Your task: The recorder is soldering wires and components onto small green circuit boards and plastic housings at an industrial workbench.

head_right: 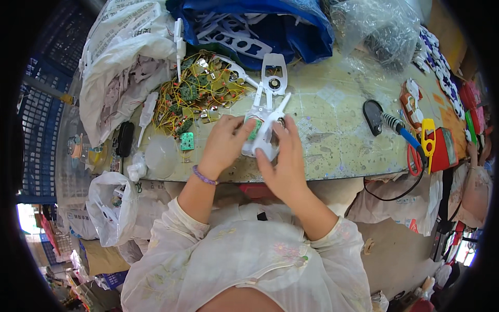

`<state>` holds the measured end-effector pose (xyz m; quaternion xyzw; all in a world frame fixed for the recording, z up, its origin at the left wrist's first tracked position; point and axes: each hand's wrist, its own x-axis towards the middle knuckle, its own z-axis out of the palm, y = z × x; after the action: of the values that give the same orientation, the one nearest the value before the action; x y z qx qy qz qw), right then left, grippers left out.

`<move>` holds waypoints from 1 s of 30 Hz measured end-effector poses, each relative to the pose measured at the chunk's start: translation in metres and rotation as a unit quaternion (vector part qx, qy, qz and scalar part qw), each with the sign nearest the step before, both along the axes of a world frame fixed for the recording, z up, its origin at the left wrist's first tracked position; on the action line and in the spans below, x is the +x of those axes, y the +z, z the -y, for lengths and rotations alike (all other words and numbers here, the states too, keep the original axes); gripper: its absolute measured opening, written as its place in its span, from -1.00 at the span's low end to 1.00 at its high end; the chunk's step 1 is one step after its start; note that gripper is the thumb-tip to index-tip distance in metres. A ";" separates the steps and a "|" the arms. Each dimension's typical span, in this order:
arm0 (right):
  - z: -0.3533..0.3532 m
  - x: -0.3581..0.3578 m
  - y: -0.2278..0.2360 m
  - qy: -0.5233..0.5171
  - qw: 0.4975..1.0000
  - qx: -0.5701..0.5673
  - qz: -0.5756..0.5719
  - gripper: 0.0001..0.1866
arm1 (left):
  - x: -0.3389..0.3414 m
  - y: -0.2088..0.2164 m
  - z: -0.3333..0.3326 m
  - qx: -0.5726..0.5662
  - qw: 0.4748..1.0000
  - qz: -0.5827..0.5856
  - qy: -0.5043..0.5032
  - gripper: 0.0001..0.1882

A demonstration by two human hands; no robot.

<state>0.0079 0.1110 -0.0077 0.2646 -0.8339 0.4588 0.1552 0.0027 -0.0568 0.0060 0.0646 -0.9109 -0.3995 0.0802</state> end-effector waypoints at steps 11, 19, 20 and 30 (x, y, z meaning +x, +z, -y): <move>0.001 0.010 0.006 0.074 0.966 -0.167 0.182 -0.21 | 0.012 0.004 -0.004 0.253 0.967 0.020 -0.024 -0.21; 0.005 0.008 0.008 0.130 0.970 -0.158 0.133 -0.37 | 0.147 0.059 0.185 0.335 0.938 -0.050 0.070 -0.34; 0.006 0.008 0.003 0.130 0.970 -0.147 0.140 -0.38 | 0.173 0.072 0.215 0.285 0.951 -0.056 0.109 -0.37; 0.000 0.007 -0.010 0.173 0.971 -0.101 0.132 -0.53 | 0.361 0.034 0.331 0.207 0.908 0.111 0.346 -0.34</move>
<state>0.0148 0.1114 -0.0181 0.3244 -0.7381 0.5914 -0.0122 0.3635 -0.3873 0.0397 0.4349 -0.7316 -0.5162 0.0962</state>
